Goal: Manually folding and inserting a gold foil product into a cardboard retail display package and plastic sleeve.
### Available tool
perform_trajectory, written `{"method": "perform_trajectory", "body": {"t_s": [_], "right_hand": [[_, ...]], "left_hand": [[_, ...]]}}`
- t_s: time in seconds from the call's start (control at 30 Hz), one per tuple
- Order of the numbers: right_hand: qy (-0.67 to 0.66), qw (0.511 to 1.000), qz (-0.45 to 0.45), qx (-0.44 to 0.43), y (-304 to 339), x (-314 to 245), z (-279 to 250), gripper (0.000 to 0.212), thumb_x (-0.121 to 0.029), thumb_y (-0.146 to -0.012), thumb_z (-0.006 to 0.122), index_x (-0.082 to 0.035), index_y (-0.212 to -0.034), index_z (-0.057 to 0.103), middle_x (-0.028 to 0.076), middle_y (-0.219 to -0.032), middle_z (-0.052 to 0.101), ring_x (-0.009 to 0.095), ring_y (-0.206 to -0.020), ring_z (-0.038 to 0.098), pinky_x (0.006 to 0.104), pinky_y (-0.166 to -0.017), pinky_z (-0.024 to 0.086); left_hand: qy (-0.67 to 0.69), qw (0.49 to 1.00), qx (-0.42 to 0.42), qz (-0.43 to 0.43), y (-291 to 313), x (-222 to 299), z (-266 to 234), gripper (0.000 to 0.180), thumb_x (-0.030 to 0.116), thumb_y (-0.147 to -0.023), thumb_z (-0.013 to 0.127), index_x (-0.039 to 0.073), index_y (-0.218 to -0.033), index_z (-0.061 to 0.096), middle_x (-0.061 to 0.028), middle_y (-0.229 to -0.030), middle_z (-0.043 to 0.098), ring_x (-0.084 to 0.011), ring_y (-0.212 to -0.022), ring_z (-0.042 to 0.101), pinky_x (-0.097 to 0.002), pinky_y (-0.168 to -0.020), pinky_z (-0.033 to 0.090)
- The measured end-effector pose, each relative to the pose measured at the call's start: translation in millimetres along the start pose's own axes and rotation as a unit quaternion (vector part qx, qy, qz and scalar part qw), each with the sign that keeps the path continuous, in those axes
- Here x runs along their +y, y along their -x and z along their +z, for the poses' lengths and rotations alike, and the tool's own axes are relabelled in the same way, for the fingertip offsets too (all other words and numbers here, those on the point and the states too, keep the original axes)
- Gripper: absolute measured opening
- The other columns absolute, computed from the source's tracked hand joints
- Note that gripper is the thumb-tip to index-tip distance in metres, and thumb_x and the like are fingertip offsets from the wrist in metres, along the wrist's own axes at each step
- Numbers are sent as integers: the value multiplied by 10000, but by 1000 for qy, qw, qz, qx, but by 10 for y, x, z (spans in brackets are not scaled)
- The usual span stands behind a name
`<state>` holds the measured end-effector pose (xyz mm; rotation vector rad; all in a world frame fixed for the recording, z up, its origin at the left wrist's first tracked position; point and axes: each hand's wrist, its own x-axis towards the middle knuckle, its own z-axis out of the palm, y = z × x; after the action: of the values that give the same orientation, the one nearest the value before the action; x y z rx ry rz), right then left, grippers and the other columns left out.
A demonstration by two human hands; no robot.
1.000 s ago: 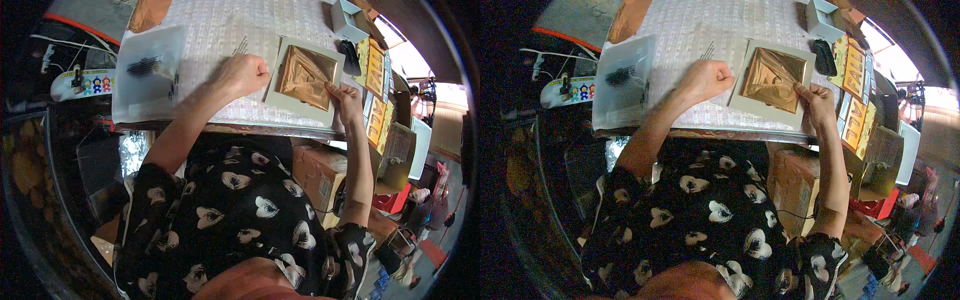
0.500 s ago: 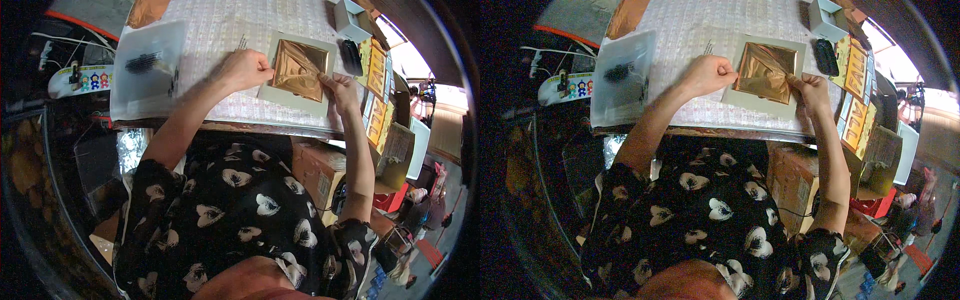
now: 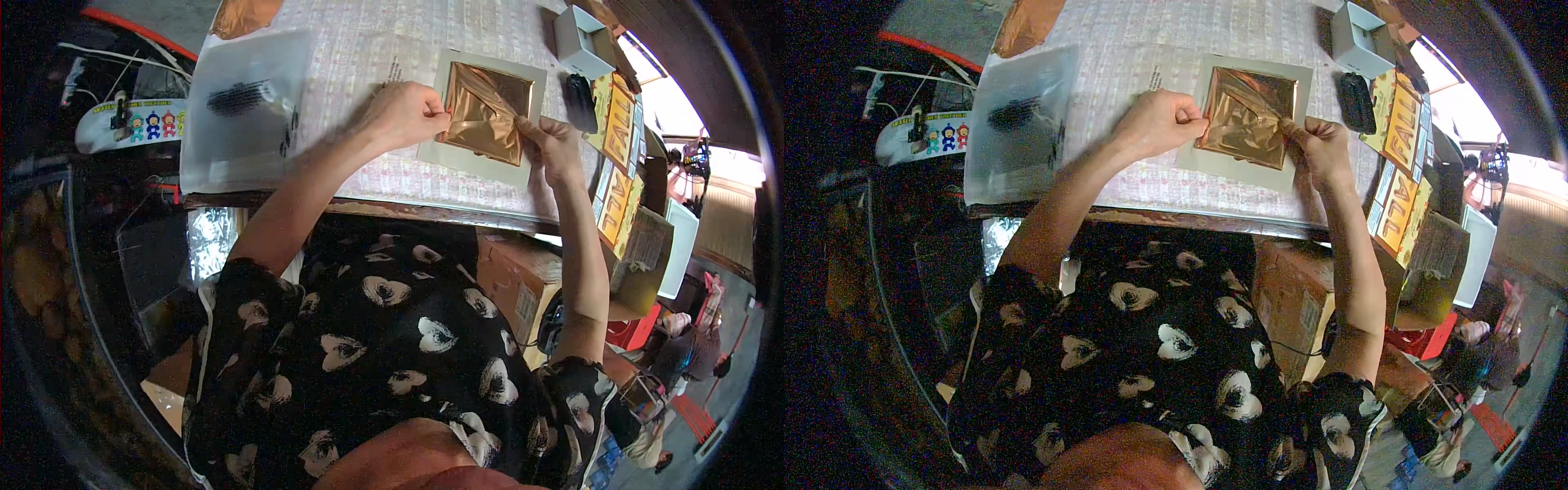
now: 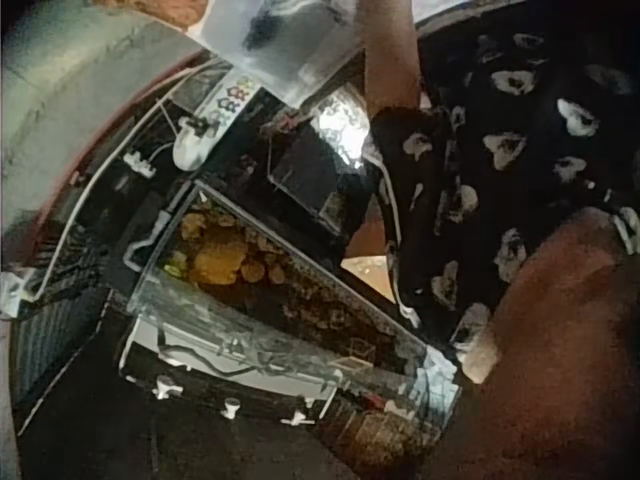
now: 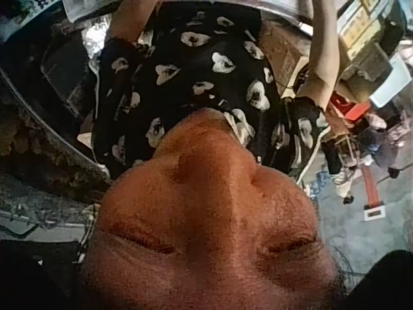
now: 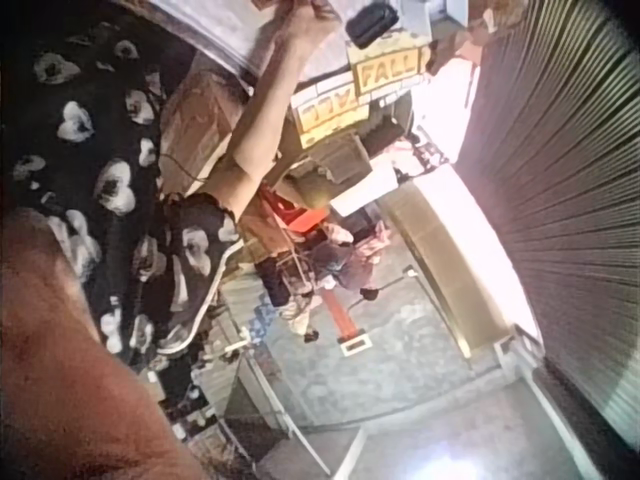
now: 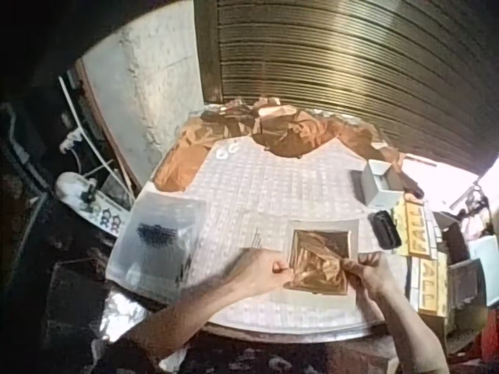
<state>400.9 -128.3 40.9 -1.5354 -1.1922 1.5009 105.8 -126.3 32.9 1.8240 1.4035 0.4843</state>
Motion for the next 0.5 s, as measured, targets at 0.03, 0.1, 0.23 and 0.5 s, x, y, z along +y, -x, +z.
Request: {"method": "perform_trajectory", "body": {"t_s": [0.03, 0.1, 0.23, 0.5], "right_hand": [[-3, 1000, 2, 5, 8, -6, 23, 173, -91, -956, 727, 4, -816, 760, -6, -696, 681, 44, -529, 497, 237, -483, 358], [-6, 1000, 6, 9, 21, -32, 66, 161, -87, -955, 727, 7, -830, 766, -2, -705, 689, 44, -538, 505, 235, -488, 366], [19, 999, -10, 30, 41, -48, 176, 192, -140, -959, 732, -31, -800, 739, -23, -646, 623, 46, -505, 448, 240, -478, 302], [10, 999, 19, 32, 3, -48, 161, 149, -93, -938, 742, 34, -865, 767, 43, -744, 720, 66, -583, 578, 240, -528, 448]], "left_hand": [[1, 1000, -5, -6, 9, 12, -6, 262, 308, -856, 749, 47, -879, 750, -84, -763, 749, -180, -664, 704, -339, -638, 552], [-29, 1000, 1, -5, 22, 51, -8, 262, 304, -867, 736, 44, -840, 737, -86, -758, 748, -199, -662, 709, -347, -631, 554], [-151, 988, -12, 8, 40, 130, -11, 249, 322, -900, 710, 82, -946, 756, -96, -856, 761, -245, -686, 705, -413, -687, 569], [-281, 903, 126, 299, -193, -74, 217, 685, 585, -1000, 520, 200, -1558, 423, -58, -1616, 400, -234, -1484, 364, -504, -1216, 235]]}}
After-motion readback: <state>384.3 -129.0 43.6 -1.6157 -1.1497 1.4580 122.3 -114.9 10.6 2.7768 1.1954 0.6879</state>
